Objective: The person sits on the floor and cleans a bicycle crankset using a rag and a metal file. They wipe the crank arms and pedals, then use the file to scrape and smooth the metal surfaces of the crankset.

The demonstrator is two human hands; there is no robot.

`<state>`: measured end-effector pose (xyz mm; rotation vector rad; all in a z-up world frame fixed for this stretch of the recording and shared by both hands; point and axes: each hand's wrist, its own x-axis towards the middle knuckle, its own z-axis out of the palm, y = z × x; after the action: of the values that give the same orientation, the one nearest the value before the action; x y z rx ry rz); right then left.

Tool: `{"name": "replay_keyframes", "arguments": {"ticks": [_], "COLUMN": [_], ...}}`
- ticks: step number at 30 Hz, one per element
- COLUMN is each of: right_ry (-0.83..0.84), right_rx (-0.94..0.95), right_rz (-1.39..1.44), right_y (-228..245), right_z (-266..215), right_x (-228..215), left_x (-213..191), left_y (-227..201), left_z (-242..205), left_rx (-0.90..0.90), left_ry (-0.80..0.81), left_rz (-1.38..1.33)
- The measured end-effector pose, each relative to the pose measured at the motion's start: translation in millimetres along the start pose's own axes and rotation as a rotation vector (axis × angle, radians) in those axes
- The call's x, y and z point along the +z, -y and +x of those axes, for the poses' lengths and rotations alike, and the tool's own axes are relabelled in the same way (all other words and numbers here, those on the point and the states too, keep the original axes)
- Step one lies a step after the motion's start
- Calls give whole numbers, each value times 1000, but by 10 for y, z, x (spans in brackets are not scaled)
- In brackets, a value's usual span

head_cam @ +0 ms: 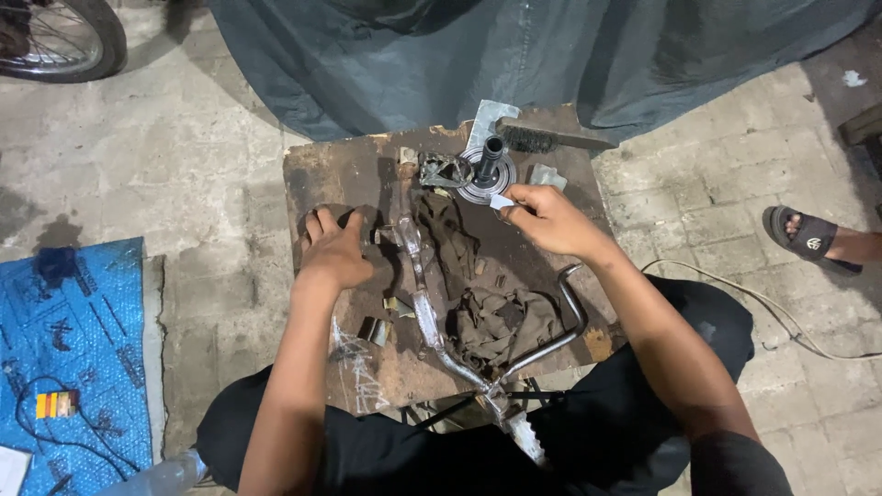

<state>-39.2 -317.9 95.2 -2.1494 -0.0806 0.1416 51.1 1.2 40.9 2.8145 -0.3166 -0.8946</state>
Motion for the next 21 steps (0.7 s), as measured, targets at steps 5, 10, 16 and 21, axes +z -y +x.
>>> {"name": "replay_keyframes", "arguments": {"ticks": [5,10,16,21], "right_ry": [14,13,4,0], "right_rx": [-23,-23,-42,-54], "right_rz": [-3,3,31,30], "right_y": [-2,10,-82,-215], "right_z": [28,17,72,100], "right_x": [17,31,49,142], "left_x": [-26,30,-59,-58], "left_y": [-31,2,-46,-58], "left_z": [-18,-9,-71,-96], "left_rx": [-5,6,-3,-3], "left_ry": [-6,-13,-21,-15], "left_rz": [-29,-2,-10,-24]}}
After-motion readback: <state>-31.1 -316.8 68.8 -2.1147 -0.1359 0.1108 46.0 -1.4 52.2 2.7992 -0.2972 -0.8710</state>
